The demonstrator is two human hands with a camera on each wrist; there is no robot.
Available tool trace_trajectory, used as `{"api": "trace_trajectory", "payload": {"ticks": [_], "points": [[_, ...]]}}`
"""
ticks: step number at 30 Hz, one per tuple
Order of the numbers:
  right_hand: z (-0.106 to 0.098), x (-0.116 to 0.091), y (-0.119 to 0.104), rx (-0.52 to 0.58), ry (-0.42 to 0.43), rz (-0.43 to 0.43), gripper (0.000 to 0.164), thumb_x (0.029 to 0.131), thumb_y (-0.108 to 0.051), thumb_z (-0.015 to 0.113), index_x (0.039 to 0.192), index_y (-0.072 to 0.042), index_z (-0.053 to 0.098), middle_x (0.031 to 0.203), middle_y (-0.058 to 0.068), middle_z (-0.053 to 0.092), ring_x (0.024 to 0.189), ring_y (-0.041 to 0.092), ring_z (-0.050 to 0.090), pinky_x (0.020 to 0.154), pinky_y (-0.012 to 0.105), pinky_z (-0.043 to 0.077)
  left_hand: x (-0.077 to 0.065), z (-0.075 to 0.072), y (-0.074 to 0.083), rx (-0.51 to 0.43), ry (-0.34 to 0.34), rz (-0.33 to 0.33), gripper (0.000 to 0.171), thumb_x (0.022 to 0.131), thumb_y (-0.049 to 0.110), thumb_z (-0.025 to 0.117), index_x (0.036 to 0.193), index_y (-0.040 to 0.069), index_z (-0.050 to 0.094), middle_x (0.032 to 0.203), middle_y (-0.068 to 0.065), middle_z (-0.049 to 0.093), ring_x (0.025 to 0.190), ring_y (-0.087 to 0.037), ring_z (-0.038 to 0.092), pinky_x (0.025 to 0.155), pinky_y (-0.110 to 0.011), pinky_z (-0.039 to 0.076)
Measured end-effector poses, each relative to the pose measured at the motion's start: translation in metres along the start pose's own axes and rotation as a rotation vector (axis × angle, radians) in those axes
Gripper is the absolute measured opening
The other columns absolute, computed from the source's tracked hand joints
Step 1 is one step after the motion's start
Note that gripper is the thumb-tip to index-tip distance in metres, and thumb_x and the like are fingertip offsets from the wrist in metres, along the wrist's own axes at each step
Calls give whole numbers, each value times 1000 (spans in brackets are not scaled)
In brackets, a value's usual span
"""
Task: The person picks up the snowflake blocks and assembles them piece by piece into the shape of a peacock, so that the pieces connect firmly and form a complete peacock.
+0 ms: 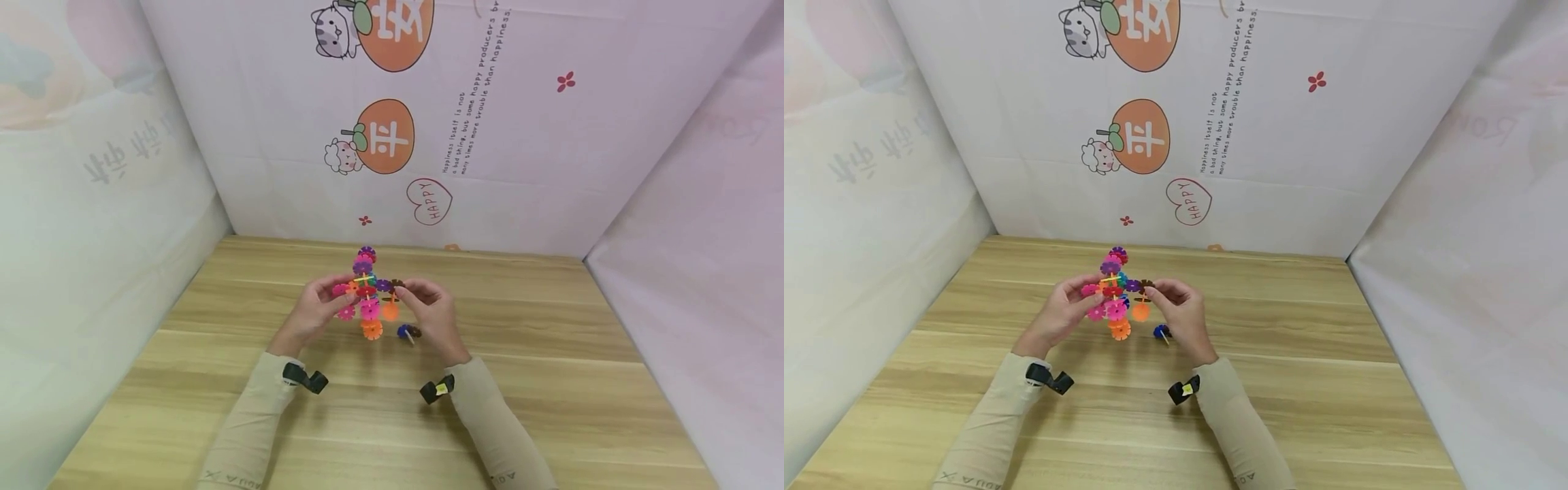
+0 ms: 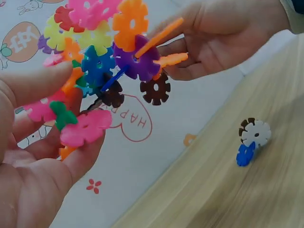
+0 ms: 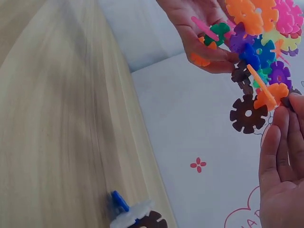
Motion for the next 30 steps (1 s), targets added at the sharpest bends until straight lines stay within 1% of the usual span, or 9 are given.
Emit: {"api": "trace_trajectory", "payload": {"ticks": [2,4,6,10,14,17,24,27,30], "points": [[-2,0,-1,-17,-12,4,19,98,-21,78,106,-4,76,100,6,79,92,21,74,85,31,64,1,-2,-2,59,4,-2,41,102,3,67,142,-6,58,106,5,72,92,-6,70,81,-17,61],[-5,0,-2,-33,-33,7,19,98,-22,78,105,-5,76,100,6,79,92,20,74,85,31,64,1,-4,-4,120,8,-4,41,103,4,67,141,-7,60,96,6,69,83,-5,65,73,-16,57],[-7,0,-4,-56,-54,3,17,97,-23,79,104,-7,77,101,7,79,91,18,74,84,30,63,1,-6,-6,175,9,-10,40,103,5,68,141,-7,61,91,6,67,80,-7,61,70,-17,54],[-10,0,-8,-102,-90,-19,14,97,-20,79,103,-7,77,102,10,79,90,13,73,82,24,62,0,-8,-3,271,5,-23,40,102,10,70,140,-4,64,99,3,71,82,-8,62,68,-20,53],[-12,-1,-11,-129,-108,-40,13,97,-18,79,103,-7,78,104,12,78,90,13,73,82,24,63,0,-7,2,325,-43,-6,38,102,11,71,137,-4,66,120,-14,76,87,-8,68,71,-19,56],[-13,-1,-13,-134,-117,-60,11,96,-17,79,103,-8,78,104,13,78,91,14,74,82,25,64,0,-7,5,360,-82,18,35,102,10,70,134,-5,68,120,-24,75,81,-8,66,66,-18,54],[-13,-1,-17,-160,-142,-146,7,95,-8,79,101,-5,79,100,15,78,92,12,73,87,27,65,0,-7,14,505,-95,51,34,102,9,69,133,-6,68,105,-21,78,70,-15,56,57,-19,46],[-13,0,-17,-164,-145,-161,7,95,-7,79,101,-4,79,100,15,78,92,11,73,87,27,64,0,-7,17,541,-93,50,35,102,9,69,134,-7,67,103,-20,78,69,-18,53,56,-19,45],[-13,0,-16,-164,-153,-168,8,95,-6,78,102,-2,79,100,16,78,92,10,73,89,30,64,0,-7,17,552,-101,40,35,102,11,69,134,-5,68,103,-17,77,70,-15,54,57,-18,45]]}}
Point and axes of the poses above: each hand's wrist, its own x-axis towards the middle knuckle, its own z-axis out of the palm, y = z × x, the point moved 2 cm from there along x, towards the middle knuckle
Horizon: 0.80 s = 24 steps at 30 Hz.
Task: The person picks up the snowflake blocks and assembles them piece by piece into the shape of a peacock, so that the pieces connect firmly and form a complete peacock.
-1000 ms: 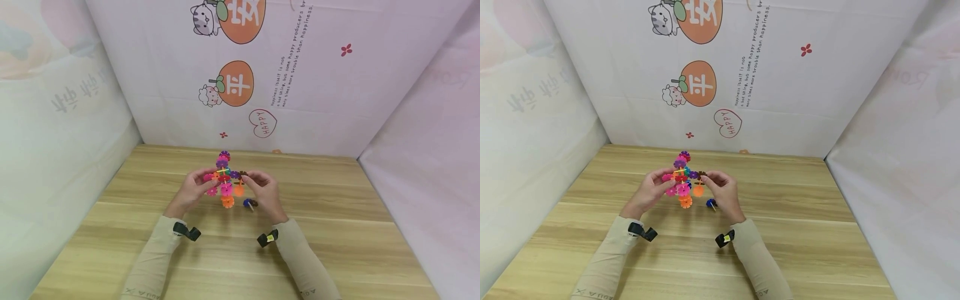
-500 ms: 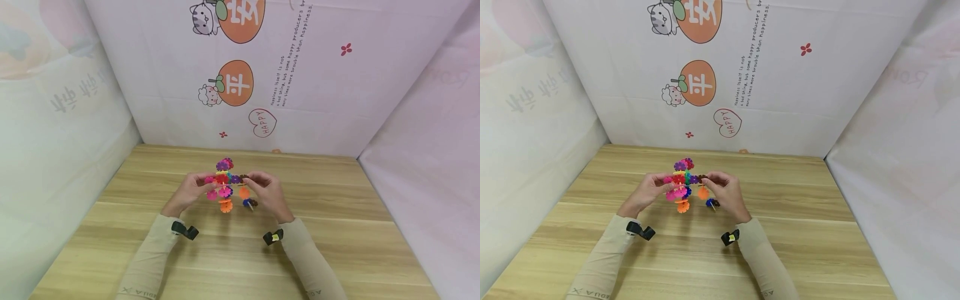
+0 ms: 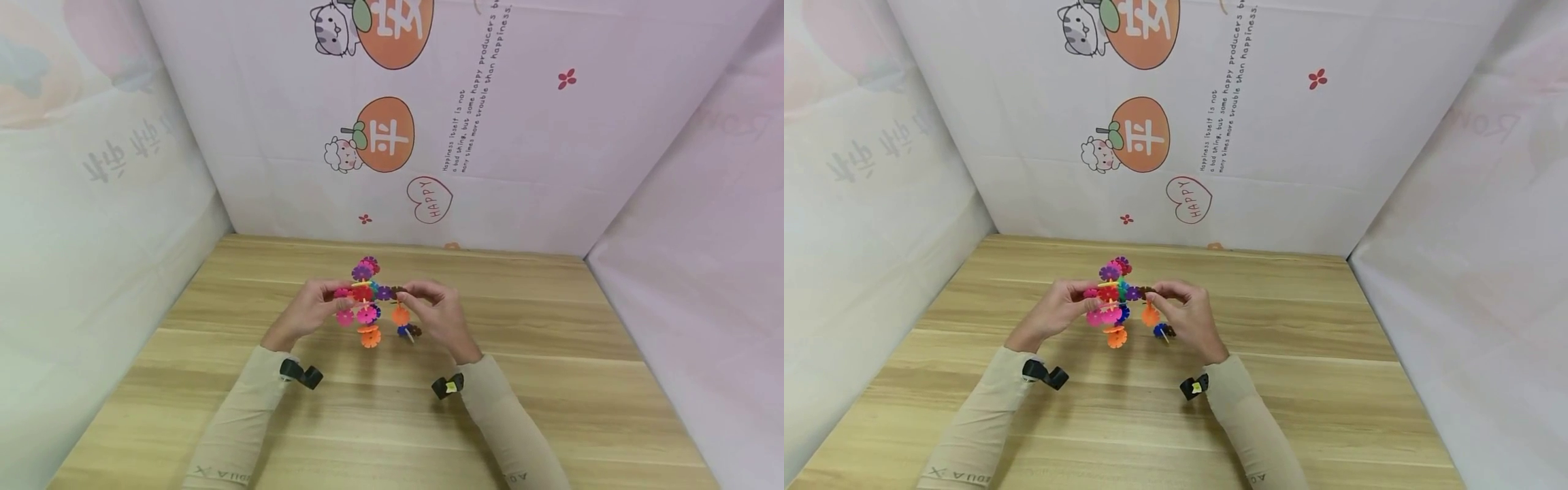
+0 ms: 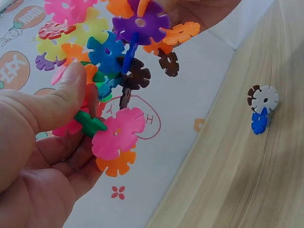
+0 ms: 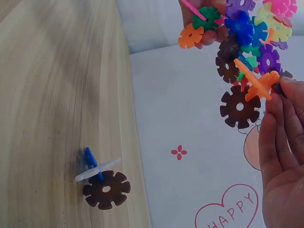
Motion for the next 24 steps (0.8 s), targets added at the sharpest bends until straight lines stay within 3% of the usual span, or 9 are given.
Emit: {"api": "trace_trajectory", "payload": {"ticks": [7,13,19,24], "points": [[-4,3,-1,-15,-31,-22,8,95,-6,78,103,-4,79,100,14,79,95,10,73,92,31,64,0,0,4,20,-47,58,29,101,10,70,126,-2,74,93,-13,71,67,-9,46,56,-17,41],[-5,4,-5,-54,-51,-84,6,94,-6,79,101,-6,80,97,12,79,92,11,73,90,26,62,0,-1,9,51,-52,56,33,101,8,70,130,-7,70,104,-20,76,67,-8,46,56,-18,41],[-2,1,-5,-81,-3,-165,8,93,-2,79,100,-6,81,96,12,79,90,16,73,87,21,61,2,0,10,68,-39,42,33,101,12,70,129,-5,71,110,-19,77,67,-10,45,57,-18,39],[3,-2,-3,-37,27,-215,7,93,-1,79,99,-3,80,96,15,78,90,24,74,88,24,63,2,0,8,80,-29,40,36,101,12,70,132,-6,70,111,-19,75,68,-11,43,57,-19,38]]}}
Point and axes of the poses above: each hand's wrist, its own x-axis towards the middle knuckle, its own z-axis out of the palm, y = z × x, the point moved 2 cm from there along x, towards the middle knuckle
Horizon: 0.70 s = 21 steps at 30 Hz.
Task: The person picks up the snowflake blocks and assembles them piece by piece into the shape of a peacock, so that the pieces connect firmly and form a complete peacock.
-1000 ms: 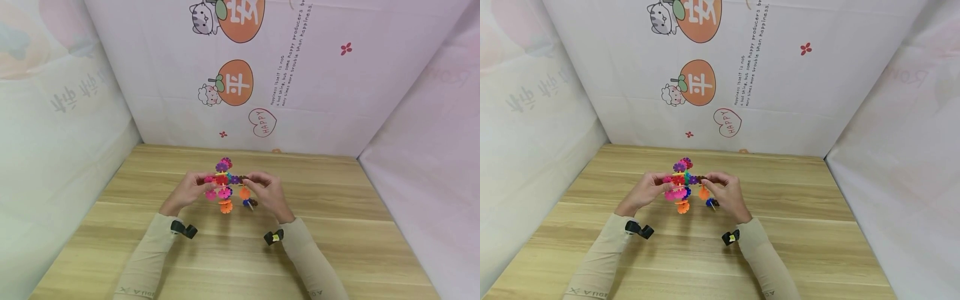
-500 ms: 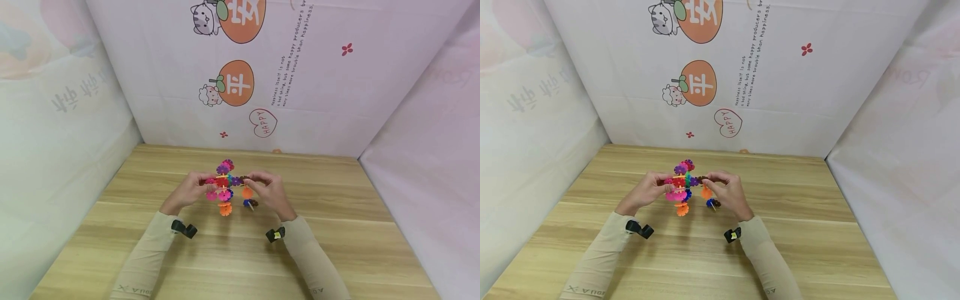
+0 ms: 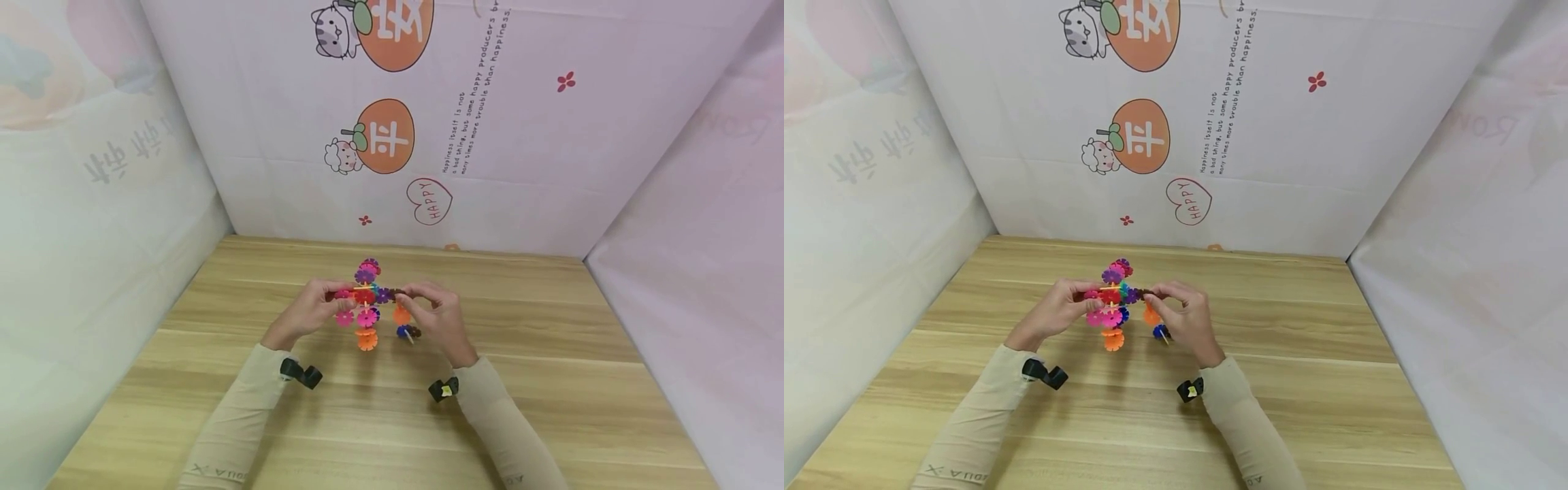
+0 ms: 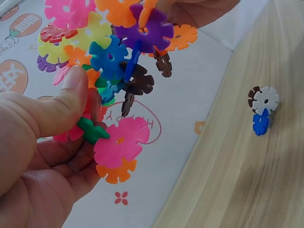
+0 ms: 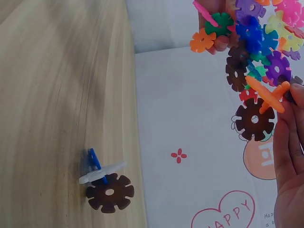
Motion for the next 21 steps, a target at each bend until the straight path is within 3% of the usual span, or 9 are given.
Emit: {"api": "trace_trajectory", "payload": {"ticks": [4,13,18,21], "points": [[2,-1,3,9,7,38,6,94,-3,78,100,-4,80,97,14,78,90,22,74,90,26,64,0,0,-1,-8,-1,-14,36,100,14,71,131,-4,70,110,-18,76,68,-11,45,56,-19,39],[4,-5,8,-11,-13,187,7,93,-8,81,100,-7,82,97,14,80,85,8,74,77,23,64,-2,2,-12,-60,1,-33,36,101,9,69,134,-5,68,102,-26,76,68,-14,49,55,-18,40],[6,-10,8,40,-21,222,7,94,-8,80,101,-5,81,98,16,80,84,9,75,72,23,64,-5,4,-23,-139,-11,-86,34,102,10,69,133,-3,69,95,-14,73,74,-19,54,60,-23,47],[7,-13,4,51,-53,235,10,94,-11,81,103,-7,81,98,13,81,84,14,77,71,27,65,-8,6,-35,-215,-43,-122,34,104,10,67,135,-4,68,97,-3,71,81,-14,60,68,-26,54]]}}
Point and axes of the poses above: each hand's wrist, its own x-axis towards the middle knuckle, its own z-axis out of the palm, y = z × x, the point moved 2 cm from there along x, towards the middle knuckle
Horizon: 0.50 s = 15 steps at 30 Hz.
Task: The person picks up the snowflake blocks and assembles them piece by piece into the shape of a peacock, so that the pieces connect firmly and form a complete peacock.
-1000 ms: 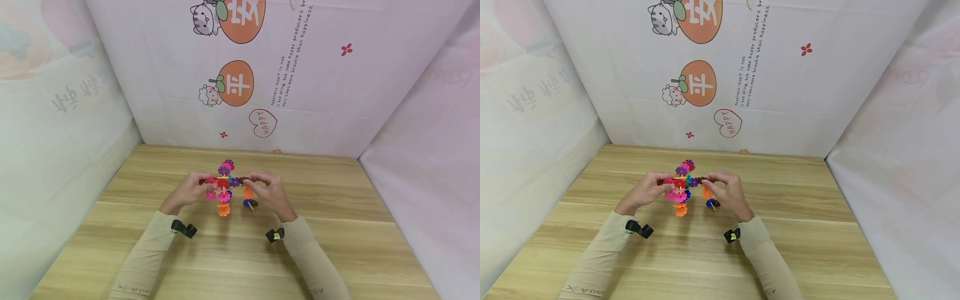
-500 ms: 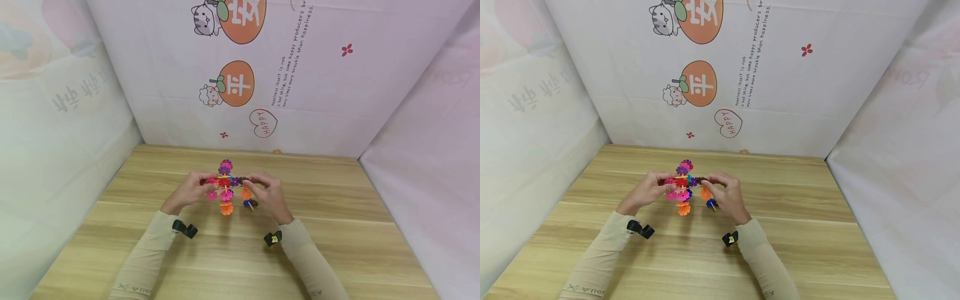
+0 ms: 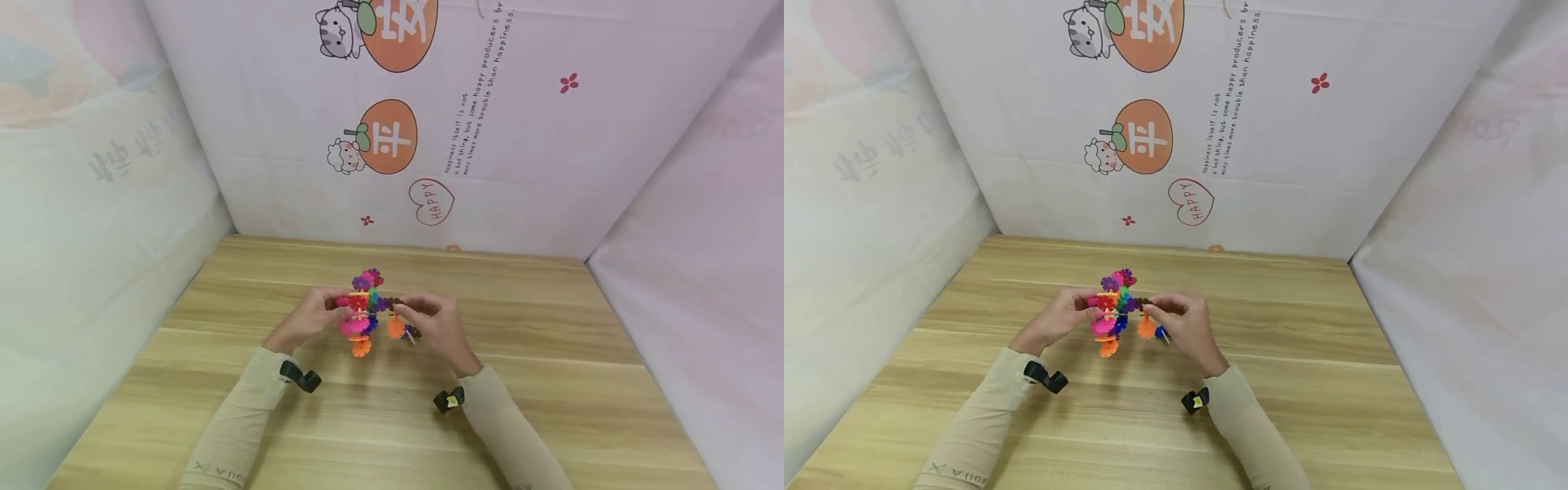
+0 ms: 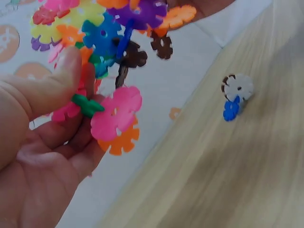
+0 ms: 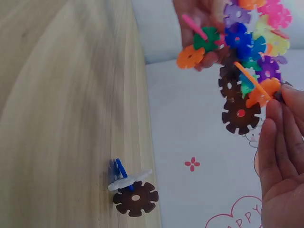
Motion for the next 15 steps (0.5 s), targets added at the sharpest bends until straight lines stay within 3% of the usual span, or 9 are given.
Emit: {"api": "trace_trajectory", "payload": {"ticks": [6,9,12,15], "points": [[-12,-2,5,-97,-132,146,22,96,-28,80,114,-16,80,111,4,81,100,19,78,87,29,65,-6,-8,-24,-124,-44,-113,39,105,14,65,140,-3,63,111,2,75,96,-10,66,82,-22,57],[-26,2,19,-227,-175,240,29,98,-33,78,118,-13,78,113,2,80,101,17,75,89,28,63,-6,-13,-27,-110,-100,-109,40,104,15,67,140,-3,63,112,2,73,97,-12,65,82,-23,57],[-33,6,31,-398,-247,276,32,99,-31,77,119,-6,77,111,6,79,98,18,74,88,33,64,-1,-19,-30,-61,-172,-73,39,102,12,69,138,-4,63,112,2,73,96,-11,66,82,-24,59],[-33,6,38,-529,-321,302,36,98,-33,77,119,-4,77,110,8,79,99,19,73,90,37,64,6,-22,-36,5,-230,-95,39,101,12,70,137,-1,65,119,-5,74,102,-14,70,91,-26,61]]}}
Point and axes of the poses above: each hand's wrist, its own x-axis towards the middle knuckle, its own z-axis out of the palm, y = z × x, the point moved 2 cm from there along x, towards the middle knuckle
